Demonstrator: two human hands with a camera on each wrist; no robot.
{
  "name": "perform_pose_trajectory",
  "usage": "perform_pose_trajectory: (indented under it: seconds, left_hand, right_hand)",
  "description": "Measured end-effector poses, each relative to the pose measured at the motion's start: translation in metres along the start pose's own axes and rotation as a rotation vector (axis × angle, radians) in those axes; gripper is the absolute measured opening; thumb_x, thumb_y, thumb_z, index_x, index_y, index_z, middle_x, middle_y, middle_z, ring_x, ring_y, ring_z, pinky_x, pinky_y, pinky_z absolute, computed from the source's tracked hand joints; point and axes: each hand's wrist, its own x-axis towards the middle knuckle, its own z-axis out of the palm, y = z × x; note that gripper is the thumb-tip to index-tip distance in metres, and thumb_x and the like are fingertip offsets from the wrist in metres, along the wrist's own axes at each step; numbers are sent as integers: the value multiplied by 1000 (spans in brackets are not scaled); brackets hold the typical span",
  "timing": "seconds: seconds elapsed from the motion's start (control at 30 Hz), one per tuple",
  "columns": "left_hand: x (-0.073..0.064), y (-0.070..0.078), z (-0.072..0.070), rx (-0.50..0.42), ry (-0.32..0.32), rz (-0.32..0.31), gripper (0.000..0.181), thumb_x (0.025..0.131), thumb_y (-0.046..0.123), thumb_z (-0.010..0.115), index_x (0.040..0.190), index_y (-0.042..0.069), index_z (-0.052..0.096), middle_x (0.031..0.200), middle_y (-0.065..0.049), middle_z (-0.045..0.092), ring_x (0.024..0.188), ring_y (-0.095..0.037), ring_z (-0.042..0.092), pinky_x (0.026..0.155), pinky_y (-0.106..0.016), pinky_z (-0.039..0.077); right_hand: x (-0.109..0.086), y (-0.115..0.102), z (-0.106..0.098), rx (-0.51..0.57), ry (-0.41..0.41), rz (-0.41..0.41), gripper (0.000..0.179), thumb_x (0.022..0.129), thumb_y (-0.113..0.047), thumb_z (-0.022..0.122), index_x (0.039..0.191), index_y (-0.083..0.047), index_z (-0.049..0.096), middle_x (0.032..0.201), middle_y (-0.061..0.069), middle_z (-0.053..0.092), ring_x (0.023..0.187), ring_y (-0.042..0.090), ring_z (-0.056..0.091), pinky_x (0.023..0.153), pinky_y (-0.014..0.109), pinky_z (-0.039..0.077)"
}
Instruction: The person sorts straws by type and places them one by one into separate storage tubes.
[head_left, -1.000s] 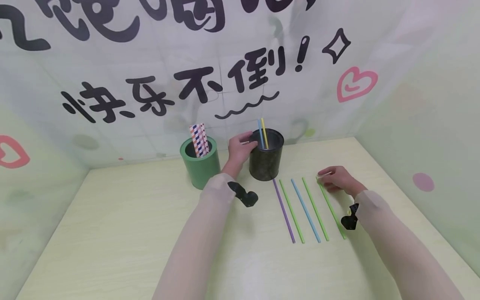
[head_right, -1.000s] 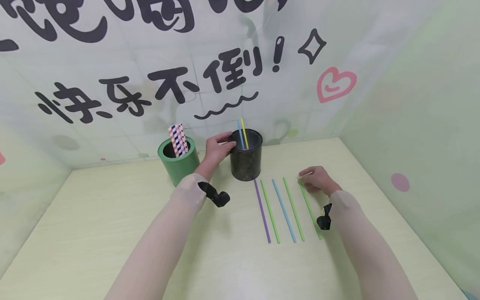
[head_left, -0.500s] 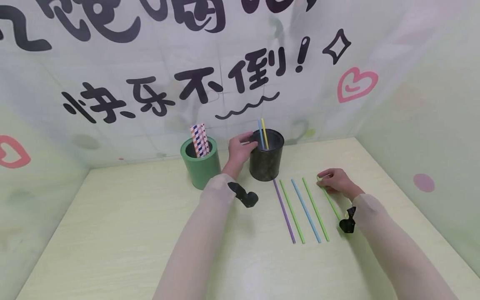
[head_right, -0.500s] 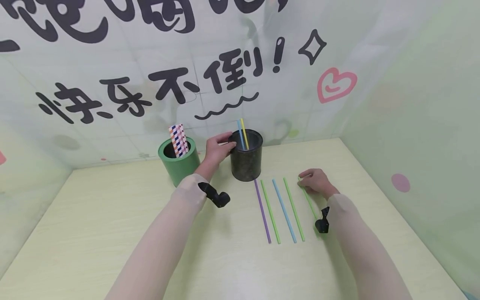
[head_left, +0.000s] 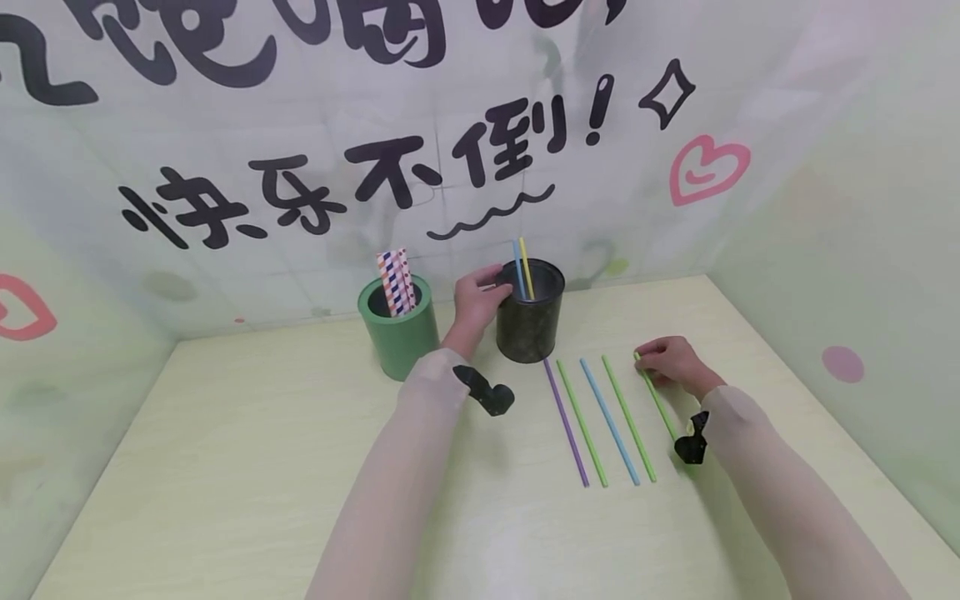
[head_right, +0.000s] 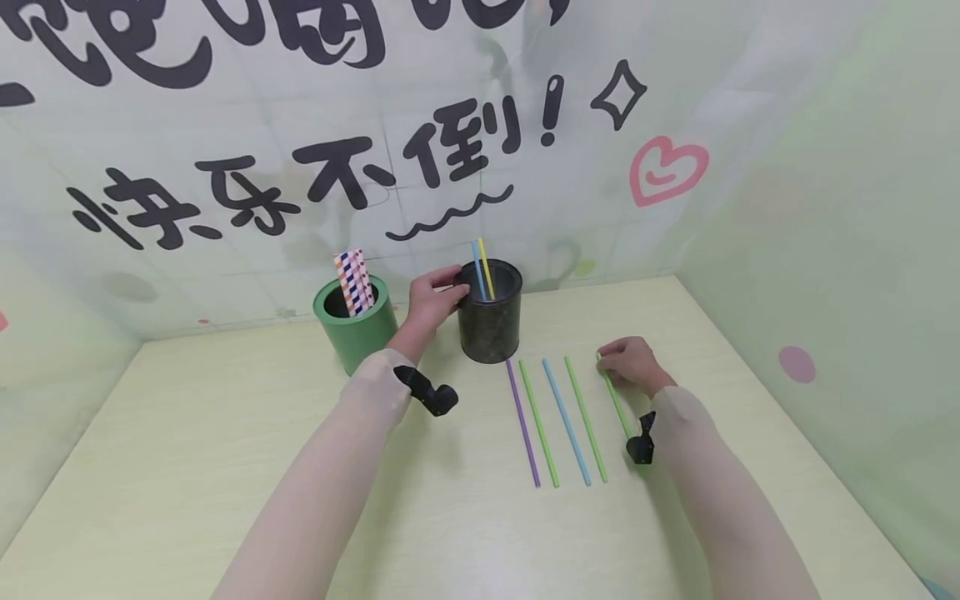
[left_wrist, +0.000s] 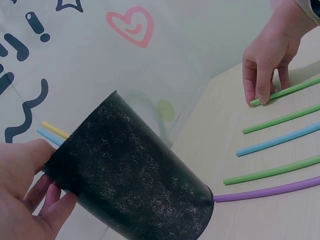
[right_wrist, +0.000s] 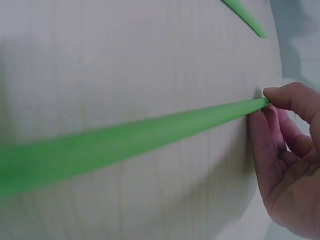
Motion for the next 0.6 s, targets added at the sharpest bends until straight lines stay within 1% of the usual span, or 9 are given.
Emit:
perform_pose_trajectory:
  seconds: [0.07, 0.2, 0.27, 0.37, 0.47, 0.53, 0.6]
  left_hand:
    - [0, 0, 0, 5, 1, -2, 39, 82, 2, 64, 121, 3, 59, 115, -16, 58, 105, -25, 57, 84, -28, 50]
    - [1, -1, 1, 16, 0, -6, 39, 82, 3, 65, 121, 4, 59, 116, -15, 58, 105, -25, 57, 84, -27, 50]
    - [1, -1, 1, 17, 0, -4, 39, 82, 3, 65, 120, 4, 59, 115, -15, 58, 105, -25, 56, 84, -27, 50]
    - [1, -1, 2, 13, -1, 1, 39, 82, 2, 65, 120, 4, 59, 115, -15, 58, 105, -25, 56, 84, -27, 51]
    - [0, -1, 1, 10, 3, 7, 38, 82, 2, 65, 120, 3, 59, 115, -15, 58, 105, -25, 57, 84, -27, 50]
    - [0, 0, 1, 9, 5, 8, 38, 82, 2, 65, 120, 3, 60, 115, -16, 58, 105, -25, 57, 84, -27, 50]
    - [0, 0, 1, 9, 5, 6, 38, 82, 2, 65, 120, 3, 60, 116, -16, 58, 105, -25, 57, 85, -27, 50]
  right_hand:
    - [1, -2, -1, 14, 5, 25, 41, 86, -9, 60, 120, 11, 50, 107, 20, 59, 74, 8, 57, 65, 25, 53]
    - [2, -4, -4, 41, 9, 67, 42, 87, -11, 61, 123, 9, 49, 103, 15, 62, 73, 7, 58, 65, 25, 52]
    - [3, -5, -7, 51, 8, 71, 43, 88, -11, 59, 124, 9, 48, 104, 14, 62, 75, 7, 58, 66, 25, 52]
    - [3, -8, -12, 63, 4, 53, 42, 90, -10, 55, 126, 10, 46, 112, 19, 58, 81, 10, 59, 71, 27, 53]
    - [4, -16, -17, 81, 8, 17, 43, 92, -10, 52, 128, 12, 43, 119, 23, 52, 90, 18, 59, 76, 31, 54]
    - [4, -23, -21, 92, 19, -15, 43, 92, -10, 51, 128, 12, 43, 117, 23, 53, 95, 25, 58, 77, 33, 54]
    - [6, -30, -24, 102, 31, -48, 43, 91, -9, 51, 127, 12, 43, 111, 18, 57, 96, 27, 58, 76, 34, 54]
